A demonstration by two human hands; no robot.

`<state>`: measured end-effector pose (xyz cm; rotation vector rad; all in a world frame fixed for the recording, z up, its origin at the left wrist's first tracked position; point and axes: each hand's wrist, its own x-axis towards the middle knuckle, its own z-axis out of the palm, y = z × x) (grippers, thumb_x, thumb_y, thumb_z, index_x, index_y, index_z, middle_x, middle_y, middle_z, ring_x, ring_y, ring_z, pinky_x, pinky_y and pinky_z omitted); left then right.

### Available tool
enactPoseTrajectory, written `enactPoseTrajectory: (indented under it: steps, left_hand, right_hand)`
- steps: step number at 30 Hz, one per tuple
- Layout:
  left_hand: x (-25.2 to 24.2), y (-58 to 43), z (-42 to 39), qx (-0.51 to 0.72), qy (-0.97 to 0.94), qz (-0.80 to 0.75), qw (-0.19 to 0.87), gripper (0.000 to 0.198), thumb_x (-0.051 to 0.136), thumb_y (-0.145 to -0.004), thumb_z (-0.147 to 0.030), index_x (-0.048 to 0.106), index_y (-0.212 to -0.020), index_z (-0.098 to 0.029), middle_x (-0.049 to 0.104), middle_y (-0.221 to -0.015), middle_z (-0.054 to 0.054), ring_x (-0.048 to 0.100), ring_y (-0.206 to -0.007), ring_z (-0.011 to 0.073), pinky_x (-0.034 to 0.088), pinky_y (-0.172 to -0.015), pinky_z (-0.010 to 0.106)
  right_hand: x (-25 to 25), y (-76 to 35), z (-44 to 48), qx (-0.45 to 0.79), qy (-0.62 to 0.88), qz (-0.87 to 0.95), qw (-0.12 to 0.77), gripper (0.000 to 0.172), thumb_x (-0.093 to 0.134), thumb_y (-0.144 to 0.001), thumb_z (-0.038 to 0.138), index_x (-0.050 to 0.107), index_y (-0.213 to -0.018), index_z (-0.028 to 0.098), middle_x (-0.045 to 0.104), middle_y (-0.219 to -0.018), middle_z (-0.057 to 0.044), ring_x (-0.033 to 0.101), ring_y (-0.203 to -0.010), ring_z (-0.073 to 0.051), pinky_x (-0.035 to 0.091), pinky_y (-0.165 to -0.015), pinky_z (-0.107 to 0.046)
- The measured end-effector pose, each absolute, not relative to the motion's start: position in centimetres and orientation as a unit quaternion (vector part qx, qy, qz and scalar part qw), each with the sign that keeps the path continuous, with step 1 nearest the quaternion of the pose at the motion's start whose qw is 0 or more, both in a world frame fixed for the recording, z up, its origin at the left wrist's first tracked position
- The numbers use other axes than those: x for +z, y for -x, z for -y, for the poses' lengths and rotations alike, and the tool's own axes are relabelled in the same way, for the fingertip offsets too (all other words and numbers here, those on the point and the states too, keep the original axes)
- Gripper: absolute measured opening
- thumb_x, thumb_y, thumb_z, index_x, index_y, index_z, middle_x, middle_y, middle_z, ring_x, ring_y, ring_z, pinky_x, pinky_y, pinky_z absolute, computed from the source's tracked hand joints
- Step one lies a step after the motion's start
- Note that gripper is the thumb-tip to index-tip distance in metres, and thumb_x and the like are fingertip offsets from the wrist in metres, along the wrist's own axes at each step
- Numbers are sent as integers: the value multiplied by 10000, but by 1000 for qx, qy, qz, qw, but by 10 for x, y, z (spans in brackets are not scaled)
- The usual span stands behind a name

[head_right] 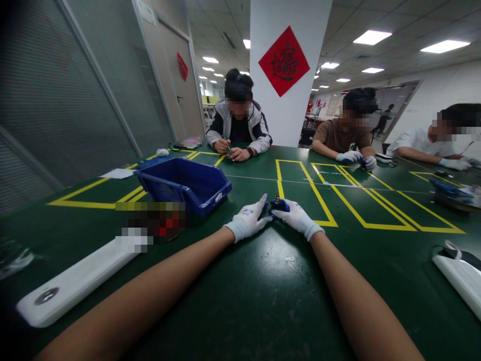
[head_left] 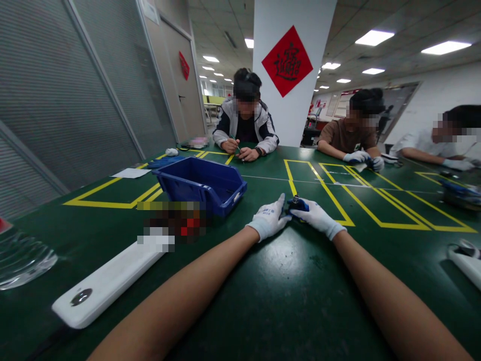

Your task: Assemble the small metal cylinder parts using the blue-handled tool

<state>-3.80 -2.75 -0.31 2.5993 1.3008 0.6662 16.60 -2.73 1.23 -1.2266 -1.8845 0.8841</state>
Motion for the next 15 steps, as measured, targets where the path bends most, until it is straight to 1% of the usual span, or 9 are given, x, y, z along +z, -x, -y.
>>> enactPoseTrajectory:
  steps: [1,3,6,8,11,13,15]
  left_hand:
    - [-3,38,27,219,-867,-439,82,774,444,-838,-545,145,-1452,-181,458,-1370,136,501,-1195,265,406,-958,362]
    - [-3,38,26,218,-868,-437,86,819,470,-810,-580,146,-1452,-189,449,-1380,128,490,-1204,273,397,-965,361]
    - [-2,33,24,220,-866,-441,90,812,462,-779,-647,238,-1422,-204,500,-1328,114,516,-1159,272,408,-939,357]
    - [0,25,23,216,-860,-456,75,719,436,-791,-650,337,-1366,-229,563,-1239,94,546,-1093,265,420,-904,364]
    - [3,11,21,198,-852,-485,20,502,434,-820,-594,503,-1192,-264,606,-1107,62,549,-1016,267,422,-855,393]
    - [3,4,20,185,-851,-491,-9,412,449,-827,-557,543,-1102,-266,604,-1060,54,538,-989,264,418,-833,399]
    - [2,2,20,178,-855,-487,-20,383,455,-831,-540,540,-1079,-260,594,-1049,51,529,-977,256,417,-823,390]
  right_hand:
    - [10,-164,27,332,478,724,370,398,649,-731,401,633,-1061,178,681,-999,-51,625,-910,-193,468,-876,-363]
    - [8,-156,28,314,478,709,413,401,646,-733,415,641,-1054,176,682,-995,-56,624,-912,-196,470,-871,-363]
    - [14,-139,28,274,478,673,493,444,618,-750,448,631,-1094,166,673,-1025,-74,616,-937,-210,473,-866,-364]
    - [24,-133,26,231,485,654,533,466,601,-757,471,628,-1109,166,667,-1044,-78,608,-950,-222,466,-875,-374]
    - [35,-152,19,153,527,622,559,482,586,-753,502,635,-1104,176,672,-1013,-66,606,-921,-239,457,-871,-400]
    - [32,-191,13,92,579,586,559,519,587,-745,501,621,-1142,168,670,-997,-70,603,-912,-251,450,-871,-416]
    - [20,-247,12,20,658,518,547,567,583,-744,479,582,-1209,155,659,-1017,-88,598,-927,-263,438,-882,-434]
